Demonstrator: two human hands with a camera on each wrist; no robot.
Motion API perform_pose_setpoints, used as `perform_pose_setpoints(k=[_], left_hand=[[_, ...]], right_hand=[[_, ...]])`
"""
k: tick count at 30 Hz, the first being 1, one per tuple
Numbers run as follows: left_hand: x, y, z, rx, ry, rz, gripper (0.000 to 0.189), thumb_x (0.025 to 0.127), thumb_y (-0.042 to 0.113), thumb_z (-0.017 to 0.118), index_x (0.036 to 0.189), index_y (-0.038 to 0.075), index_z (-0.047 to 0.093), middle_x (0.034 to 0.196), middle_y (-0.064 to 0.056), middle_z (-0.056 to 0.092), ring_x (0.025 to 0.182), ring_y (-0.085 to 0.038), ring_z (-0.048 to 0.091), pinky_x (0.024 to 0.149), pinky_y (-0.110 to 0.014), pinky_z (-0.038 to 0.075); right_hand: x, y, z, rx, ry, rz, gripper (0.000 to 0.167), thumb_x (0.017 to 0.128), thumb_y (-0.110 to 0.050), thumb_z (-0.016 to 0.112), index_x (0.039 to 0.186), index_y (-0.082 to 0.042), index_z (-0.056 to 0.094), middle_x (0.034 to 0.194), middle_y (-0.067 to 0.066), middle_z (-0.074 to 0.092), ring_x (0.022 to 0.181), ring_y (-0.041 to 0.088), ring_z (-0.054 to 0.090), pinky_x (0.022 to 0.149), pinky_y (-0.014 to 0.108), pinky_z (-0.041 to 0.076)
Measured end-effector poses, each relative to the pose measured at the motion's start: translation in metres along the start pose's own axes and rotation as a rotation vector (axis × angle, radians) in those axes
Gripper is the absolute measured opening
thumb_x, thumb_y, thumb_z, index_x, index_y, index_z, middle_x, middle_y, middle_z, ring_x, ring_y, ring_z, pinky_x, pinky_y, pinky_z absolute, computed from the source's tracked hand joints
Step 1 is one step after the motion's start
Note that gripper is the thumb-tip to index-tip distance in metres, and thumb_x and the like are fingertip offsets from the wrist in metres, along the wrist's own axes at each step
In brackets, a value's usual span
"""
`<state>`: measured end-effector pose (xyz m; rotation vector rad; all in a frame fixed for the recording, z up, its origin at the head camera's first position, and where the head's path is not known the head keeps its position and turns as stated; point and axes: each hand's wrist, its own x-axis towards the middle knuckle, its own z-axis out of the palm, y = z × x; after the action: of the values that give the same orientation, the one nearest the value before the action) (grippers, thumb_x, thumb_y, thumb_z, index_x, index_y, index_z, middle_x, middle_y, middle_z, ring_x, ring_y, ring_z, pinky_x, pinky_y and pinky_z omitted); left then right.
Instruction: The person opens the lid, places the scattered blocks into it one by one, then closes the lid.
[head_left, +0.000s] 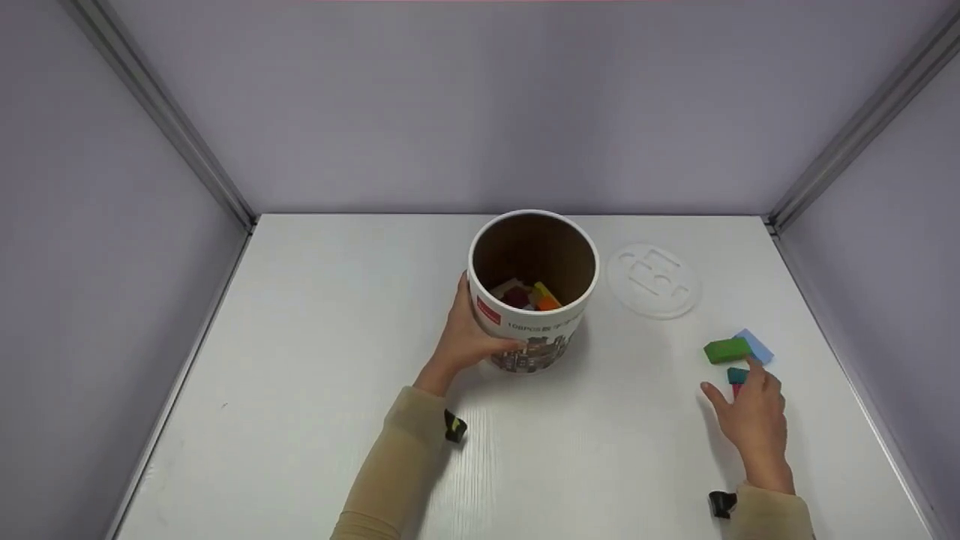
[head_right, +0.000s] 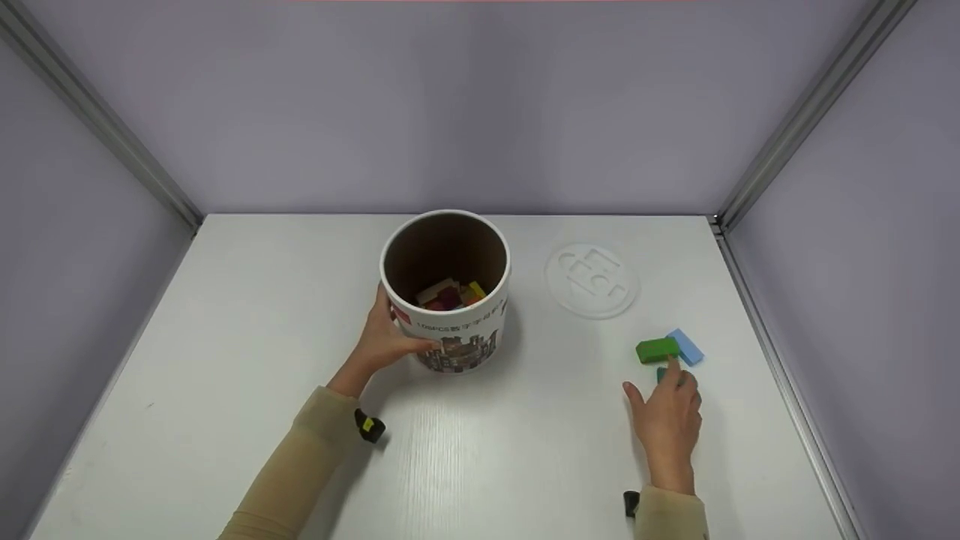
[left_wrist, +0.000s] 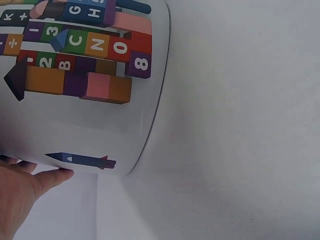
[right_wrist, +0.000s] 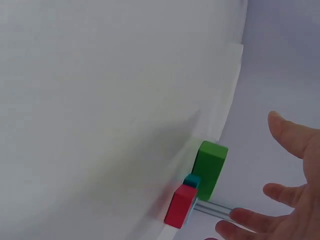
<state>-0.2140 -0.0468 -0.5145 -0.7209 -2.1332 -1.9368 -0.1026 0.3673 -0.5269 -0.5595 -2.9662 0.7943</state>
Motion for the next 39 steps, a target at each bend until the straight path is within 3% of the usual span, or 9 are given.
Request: perform_pose_setpoints(k=[6, 11, 16, 28, 34, 39], left_hand=[[0.000, 0.000, 0.000, 0.007, 0.007, -0.005, 0.130, 0.055, 0.018, 0.099, 0.156, 0.009, 0.016, 0.147, 0.007, 0.041, 0.132, -0.016, 0.043, 0.111, -0.040, 0.035], [-0.001, -0.001, 0.001, 0.025, 0.012, -0.006, 0.132, 0.054, 0.018, 0.099, 0.156, 0.009, 0.014, 0.147, 0.007, 0.041, 0.132, -0.014, 0.044, 0.111, -0.039, 0.036], [-0.001, -0.001, 0.002, 0.040, 0.014, -0.006, 0.133, 0.055, 0.019, 0.098, 0.156, 0.010, 0.013, 0.148, 0.006, 0.040, 0.132, -0.012, 0.043, 0.111, -0.038, 0.035], [0.000, -0.004, 0.002, 0.041, 0.015, -0.010, 0.130, 0.057, 0.023, 0.098, 0.156, 0.011, 0.015, 0.148, 0.001, 0.040, 0.132, -0.011, 0.043, 0.111, -0.039, 0.036], [0.000, -0.005, 0.002, 0.030, 0.008, -0.003, 0.130, 0.057, 0.022, 0.098, 0.156, 0.009, 0.015, 0.148, -0.002, 0.040, 0.131, -0.011, 0.043, 0.110, -0.040, 0.036], [0.001, -0.004, 0.002, 0.015, 0.002, -0.001, 0.132, 0.055, 0.017, 0.098, 0.156, 0.009, 0.014, 0.148, -0.006, 0.039, 0.132, -0.014, 0.043, 0.111, -0.041, 0.035]], right_hand=[[0.004, 0.016, -0.006, -0.038, -0.142, 0.111, 0.101, 0.093, -0.046, 0.062, 0.144, 0.020, 0.004, 0.134, 0.048, 0.019, 0.119, 0.064, 0.029, 0.091, 0.074, 0.037], [0.007, 0.021, -0.006, -0.076, -0.232, 0.098, 0.099, 0.093, -0.051, 0.058, 0.146, 0.017, 0.010, 0.137, 0.048, 0.016, 0.120, 0.067, 0.028, 0.088, 0.075, 0.037], [0.009, 0.021, -0.007, -0.113, -0.286, 0.060, 0.086, 0.096, -0.047, 0.056, 0.144, 0.015, 0.020, 0.137, 0.049, 0.016, 0.119, 0.068, 0.029, 0.088, 0.073, 0.039], [0.007, 0.013, -0.010, -0.155, -0.256, 0.062, 0.065, 0.095, -0.028, 0.060, 0.135, 0.016, 0.033, 0.117, 0.041, 0.040, 0.103, 0.054, 0.050, 0.074, 0.064, 0.049], [0.007, 0.013, -0.009, -0.163, -0.262, 0.039, 0.038, 0.095, -0.021, 0.060, 0.114, 0.011, 0.052, 0.098, 0.028, 0.053, 0.083, 0.038, 0.055, 0.062, 0.049, 0.050], [0.006, 0.014, -0.009, -0.156, -0.259, 0.011, 0.026, 0.094, -0.013, 0.059, 0.107, 0.009, 0.055, 0.091, 0.023, 0.055, 0.076, 0.033, 0.054, 0.058, 0.044, 0.048]])
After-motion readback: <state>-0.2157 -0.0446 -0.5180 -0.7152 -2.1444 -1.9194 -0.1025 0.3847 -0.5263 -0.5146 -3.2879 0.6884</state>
